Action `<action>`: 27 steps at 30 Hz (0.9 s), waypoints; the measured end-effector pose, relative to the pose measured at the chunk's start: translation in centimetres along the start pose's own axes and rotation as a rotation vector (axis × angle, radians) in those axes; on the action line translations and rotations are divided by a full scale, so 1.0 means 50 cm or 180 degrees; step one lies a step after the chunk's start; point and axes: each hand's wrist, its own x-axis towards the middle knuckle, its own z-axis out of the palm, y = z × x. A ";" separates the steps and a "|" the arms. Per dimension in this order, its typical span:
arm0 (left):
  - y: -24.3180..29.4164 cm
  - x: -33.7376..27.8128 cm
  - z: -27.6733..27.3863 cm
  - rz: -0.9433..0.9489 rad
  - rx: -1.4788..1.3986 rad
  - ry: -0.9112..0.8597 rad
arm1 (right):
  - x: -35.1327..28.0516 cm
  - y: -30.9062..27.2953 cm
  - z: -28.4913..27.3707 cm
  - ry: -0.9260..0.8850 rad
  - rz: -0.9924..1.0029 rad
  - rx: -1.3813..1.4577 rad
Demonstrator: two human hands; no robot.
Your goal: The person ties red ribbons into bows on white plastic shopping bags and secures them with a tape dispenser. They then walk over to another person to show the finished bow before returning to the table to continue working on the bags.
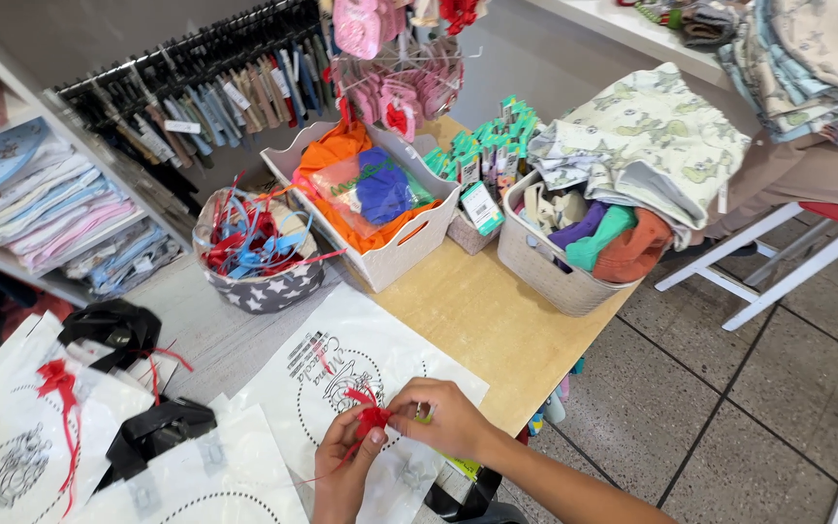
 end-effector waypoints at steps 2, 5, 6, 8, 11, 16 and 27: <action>0.005 0.001 -0.007 -0.0047 -0.0031 0.0134 | 0.020 0.022 0.004 -0.0067 0.0087 0.0010; 0.042 -0.007 -0.014 -0.0126 0.0231 0.0418 | 0.052 0.053 0.001 -0.0254 0.0036 -0.0041; 0.057 -0.012 -0.020 -0.0150 0.0532 0.0548 | 0.063 0.064 0.002 -0.0354 -0.0118 -0.0100; 0.073 -0.005 -0.018 -0.0046 0.0894 0.0619 | 0.097 0.128 -0.021 -0.0522 -0.0176 -0.0135; 0.054 -0.029 -0.060 0.0242 0.1084 0.0583 | 0.118 0.160 -0.010 -0.0806 -0.0116 -0.0018; 0.101 -0.041 -0.080 0.0471 0.0871 0.0324 | 0.148 0.130 -0.030 -0.0918 0.0216 -0.0002; 0.223 -0.053 -0.140 0.0682 0.1554 0.0174 | 0.188 0.136 -0.038 -0.1435 0.0426 0.0157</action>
